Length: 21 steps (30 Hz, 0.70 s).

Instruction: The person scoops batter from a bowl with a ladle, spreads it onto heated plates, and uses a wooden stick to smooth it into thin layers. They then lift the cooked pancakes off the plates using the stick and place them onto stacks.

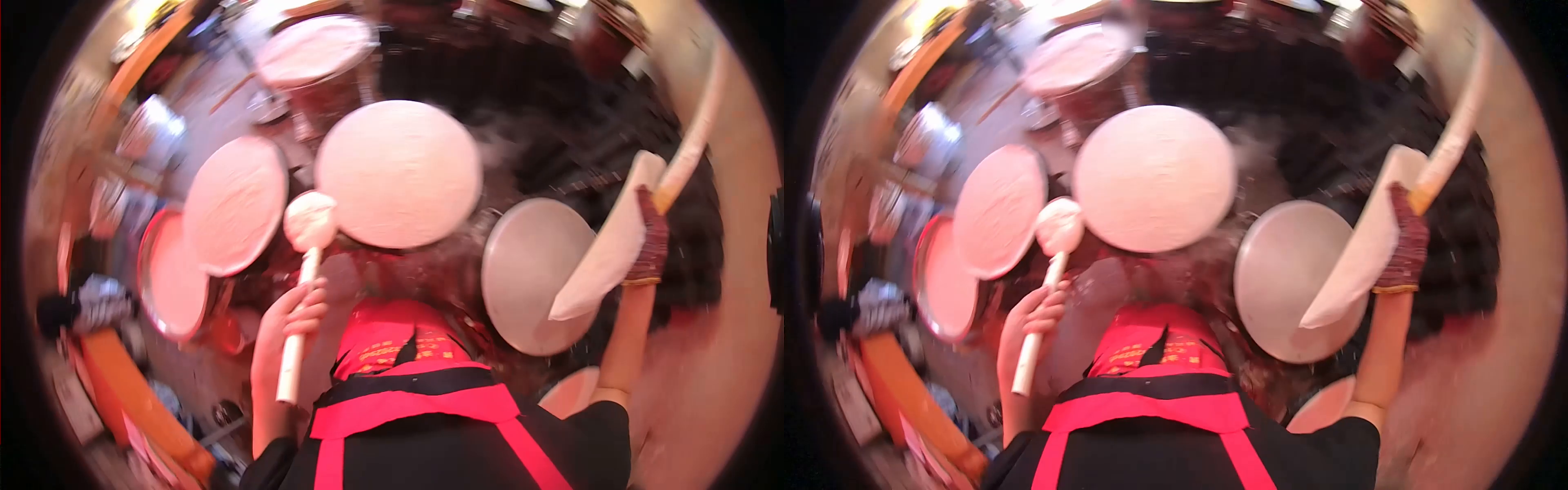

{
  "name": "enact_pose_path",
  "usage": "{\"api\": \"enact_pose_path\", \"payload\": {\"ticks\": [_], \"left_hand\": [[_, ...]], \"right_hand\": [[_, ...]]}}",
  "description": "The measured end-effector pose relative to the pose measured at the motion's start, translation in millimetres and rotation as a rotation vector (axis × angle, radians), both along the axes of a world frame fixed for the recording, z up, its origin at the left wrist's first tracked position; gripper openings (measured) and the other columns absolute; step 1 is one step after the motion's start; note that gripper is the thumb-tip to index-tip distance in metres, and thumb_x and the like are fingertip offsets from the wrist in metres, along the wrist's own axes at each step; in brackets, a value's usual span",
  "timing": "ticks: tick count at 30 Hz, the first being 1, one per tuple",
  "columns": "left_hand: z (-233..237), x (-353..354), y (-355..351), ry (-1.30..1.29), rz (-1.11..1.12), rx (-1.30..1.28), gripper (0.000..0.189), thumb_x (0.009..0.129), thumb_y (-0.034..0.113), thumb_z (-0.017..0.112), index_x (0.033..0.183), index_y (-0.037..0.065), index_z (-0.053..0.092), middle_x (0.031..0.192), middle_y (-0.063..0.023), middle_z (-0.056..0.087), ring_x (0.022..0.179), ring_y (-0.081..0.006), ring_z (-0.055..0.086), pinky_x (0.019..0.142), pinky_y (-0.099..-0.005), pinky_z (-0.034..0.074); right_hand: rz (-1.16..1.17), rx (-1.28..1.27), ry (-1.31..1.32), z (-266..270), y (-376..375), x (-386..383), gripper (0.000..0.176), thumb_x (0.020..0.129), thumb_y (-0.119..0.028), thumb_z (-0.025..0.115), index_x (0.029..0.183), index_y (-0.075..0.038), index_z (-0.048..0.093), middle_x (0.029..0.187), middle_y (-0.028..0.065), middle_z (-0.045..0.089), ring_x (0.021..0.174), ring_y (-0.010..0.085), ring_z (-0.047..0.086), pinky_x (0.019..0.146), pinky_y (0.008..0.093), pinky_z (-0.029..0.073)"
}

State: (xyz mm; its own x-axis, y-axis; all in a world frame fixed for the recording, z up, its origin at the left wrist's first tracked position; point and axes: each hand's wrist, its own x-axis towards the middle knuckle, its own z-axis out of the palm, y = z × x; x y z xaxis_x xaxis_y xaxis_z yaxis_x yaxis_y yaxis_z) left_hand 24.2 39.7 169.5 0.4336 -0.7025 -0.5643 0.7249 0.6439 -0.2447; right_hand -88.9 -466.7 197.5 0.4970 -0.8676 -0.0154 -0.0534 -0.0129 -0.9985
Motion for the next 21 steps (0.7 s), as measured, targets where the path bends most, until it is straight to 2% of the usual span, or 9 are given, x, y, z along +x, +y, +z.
{"api": "enact_pose_path", "payload": {"ticks": [2, 5, 6, 12, 14, 15, 16, 19, 21], "left_hand": [[-1.9, 2.6, 14.1, -0.065, 0.02, 0.068, 0.017, 0.096, 0.01, 0.037, 0.106, -0.003, 0.038, 0.075, -0.0045, 0.038, 0.051, -0.0068, 0.035, 0.035, -0.0168, 0.031], [7.3, 4.4, 19.9, -0.097, 0.064, 0.167, 0.013, 0.094, 0.009, 0.041, 0.102, -0.001, 0.039, 0.075, -0.004, 0.04, 0.049, -0.0045, 0.035, 0.034, -0.0143, 0.028], [2.4, 46.1, 72.2, -0.092, 0.011, 0.285, 0.013, 0.094, 0.008, 0.042, 0.102, -0.001, 0.039, 0.075, -0.0035, 0.041, 0.049, -0.0039, 0.035, 0.034, -0.0138, 0.028], [4.5, 114.0, 135.1, -0.151, 0.07, 0.272, 0.01, 0.093, 0.006, 0.043, 0.1, 0.0, 0.039, 0.074, -0.0031, 0.041, 0.049, -0.0032, 0.035, 0.034, -0.0132, 0.028], [1.9, 131.4, 154.5, -0.157, 0.051, 0.324, 0.01, 0.093, 0.006, 0.043, 0.1, 0.001, 0.039, 0.073, -0.0029, 0.041, 0.049, -0.003, 0.034, 0.034, -0.0131, 0.028], [-1.4, 144.8, 159.4, -0.164, 0.065, 0.374, 0.01, 0.093, 0.007, 0.043, 0.1, 0.001, 0.04, 0.072, -0.0023, 0.04, 0.049, -0.0031, 0.034, 0.034, -0.0132, 0.028], [-3.1, 162.2, 170.9, -0.177, 0.071, 0.389, 0.01, 0.093, 0.007, 0.043, 0.1, 0.001, 0.04, 0.072, -0.002, 0.04, 0.049, -0.0031, 0.034, 0.035, -0.0133, 0.028], [-3.5, 213.5, 198.5, -0.222, 0.053, 0.475, 0.011, 0.093, 0.008, 0.044, 0.1, 0.001, 0.041, 0.071, -0.0012, 0.039, 0.05, -0.003, 0.034, 0.035, -0.0137, 0.027], [-3.8, 234.7, 211.8, -0.246, 0.038, 0.495, 0.011, 0.093, 0.008, 0.044, 0.1, 0.001, 0.041, 0.072, -0.0017, 0.039, 0.05, -0.003, 0.034, 0.035, -0.0139, 0.027]], "right_hand": [[0.052, 0.382, -0.071, 17.9, 16.6, 67.9, 0.04, 0.078, -0.029, 0.07, 0.107, -0.002, 0.06, 0.087, 0.0047, 0.061, 0.078, 0.0173, 0.059, 0.074, 0.0283, 0.048], [0.243, 0.398, -0.094, 12.5, 36.4, 176.8, 0.035, 0.08, -0.03, 0.067, 0.102, -0.004, 0.061, 0.091, 0.0048, 0.062, 0.083, 0.0182, 0.059, 0.074, 0.0326, 0.05], [0.238, 0.449, -0.056, -34.3, 88.5, 236.2, 0.032, 0.081, -0.031, 0.065, 0.1, -0.005, 0.062, 0.091, 0.0048, 0.062, 0.084, 0.0186, 0.059, 0.074, 0.0338, 0.05], [0.489, 0.684, -0.42, 51.2, 184.8, 541.5, 0.036, 0.089, -0.036, 0.052, 0.104, -0.004, 0.058, 0.098, 0.0095, 0.063, 0.086, 0.0221, 0.06, 0.084, 0.0355, 0.047], [0.455, 0.721, -0.503, 81.5, 207.2, 565.2, 0.032, 0.089, -0.035, 0.052, 0.104, -0.007, 0.058, 0.098, 0.0077, 0.063, 0.085, 0.0205, 0.059, 0.082, 0.0368, 0.048], [0.494, 0.716, -0.515, 76.9, 194.1, 597.2, 0.022, 0.089, -0.034, 0.053, 0.084, -0.012, 0.049, 0.079, 0.0014, 0.048, 0.069, 0.0152, 0.05, 0.064, 0.0308, 0.041], [0.533, 0.711, -0.527, 72.3, 180.7, 629.3, 0.032, 0.088, -0.032, 0.055, 0.064, -0.018, 0.039, 0.059, -0.0049, 0.034, 0.053, 0.0098, 0.041, 0.045, 0.0249, 0.034], [0.361, 0.718, -0.497, 26.9, 204.9, 668.4, 0.027, 0.089, -0.028, 0.052, 0.066, -0.018, 0.042, 0.06, -0.0037, 0.037, 0.049, 0.0099, 0.041, 0.042, 0.0259, 0.036], [0.358, 0.847, -0.426, -52.9, 203.6, 667.1, 0.024, 0.091, -0.024, 0.048, 0.069, -0.017, 0.042, 0.06, -0.002, 0.038, 0.044, 0.0103, 0.041, 0.04, 0.0276, 0.038]]}}
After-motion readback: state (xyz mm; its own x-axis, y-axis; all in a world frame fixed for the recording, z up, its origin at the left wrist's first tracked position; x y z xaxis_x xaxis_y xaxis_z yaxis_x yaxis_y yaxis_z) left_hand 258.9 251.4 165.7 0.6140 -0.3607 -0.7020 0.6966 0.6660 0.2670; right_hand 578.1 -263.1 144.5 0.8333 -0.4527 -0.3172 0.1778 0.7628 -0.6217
